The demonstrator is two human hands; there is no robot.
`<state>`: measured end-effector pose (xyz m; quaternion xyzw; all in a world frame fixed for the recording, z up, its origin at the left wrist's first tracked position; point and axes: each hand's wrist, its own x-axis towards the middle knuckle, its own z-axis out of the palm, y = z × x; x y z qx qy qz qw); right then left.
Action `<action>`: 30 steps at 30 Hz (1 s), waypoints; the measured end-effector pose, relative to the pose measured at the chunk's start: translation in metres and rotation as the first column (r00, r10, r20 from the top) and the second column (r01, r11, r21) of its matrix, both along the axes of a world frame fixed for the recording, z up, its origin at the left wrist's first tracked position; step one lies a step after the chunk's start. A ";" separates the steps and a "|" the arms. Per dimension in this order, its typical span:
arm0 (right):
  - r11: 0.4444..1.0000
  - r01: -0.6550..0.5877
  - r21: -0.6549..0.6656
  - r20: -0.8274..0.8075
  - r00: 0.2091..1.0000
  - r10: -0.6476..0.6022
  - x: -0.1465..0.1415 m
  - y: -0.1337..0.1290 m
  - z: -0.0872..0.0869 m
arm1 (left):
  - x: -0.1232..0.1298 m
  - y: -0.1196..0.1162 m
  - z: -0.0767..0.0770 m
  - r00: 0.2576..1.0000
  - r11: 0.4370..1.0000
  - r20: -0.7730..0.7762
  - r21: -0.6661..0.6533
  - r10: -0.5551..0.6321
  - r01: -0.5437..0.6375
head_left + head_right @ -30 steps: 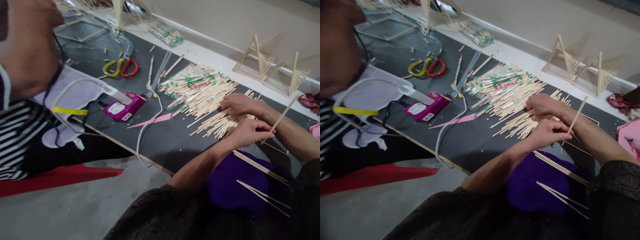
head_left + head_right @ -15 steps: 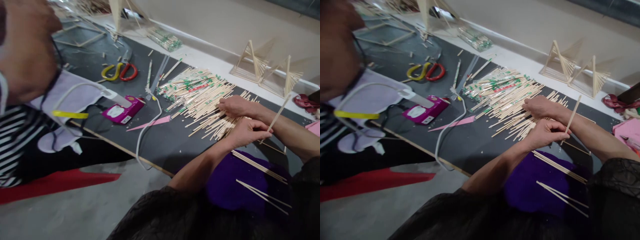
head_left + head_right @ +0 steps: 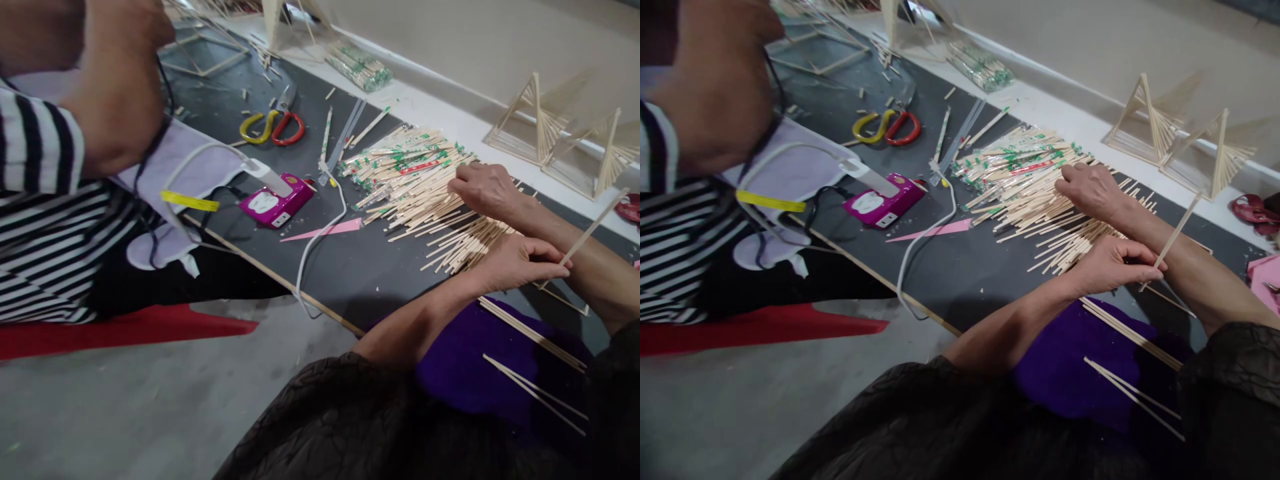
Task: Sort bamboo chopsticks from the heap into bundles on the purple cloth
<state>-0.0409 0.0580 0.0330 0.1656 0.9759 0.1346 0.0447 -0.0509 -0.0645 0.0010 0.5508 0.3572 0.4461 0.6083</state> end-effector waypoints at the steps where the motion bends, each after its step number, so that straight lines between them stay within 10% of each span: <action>1: 1.000 0.005 0.005 -0.012 1.000 -0.005 -0.003 0.001 -0.002 | 0.000 0.000 0.000 1.000 1.000 0.003 -0.009 -0.001 0.001; 30: 0.994 0.043 -0.100 -0.170 0.984 -0.060 0.060 0.012 -0.036 | 0.003 -0.006 -0.002 0.997 0.995 0.040 -0.081 0.064 -0.060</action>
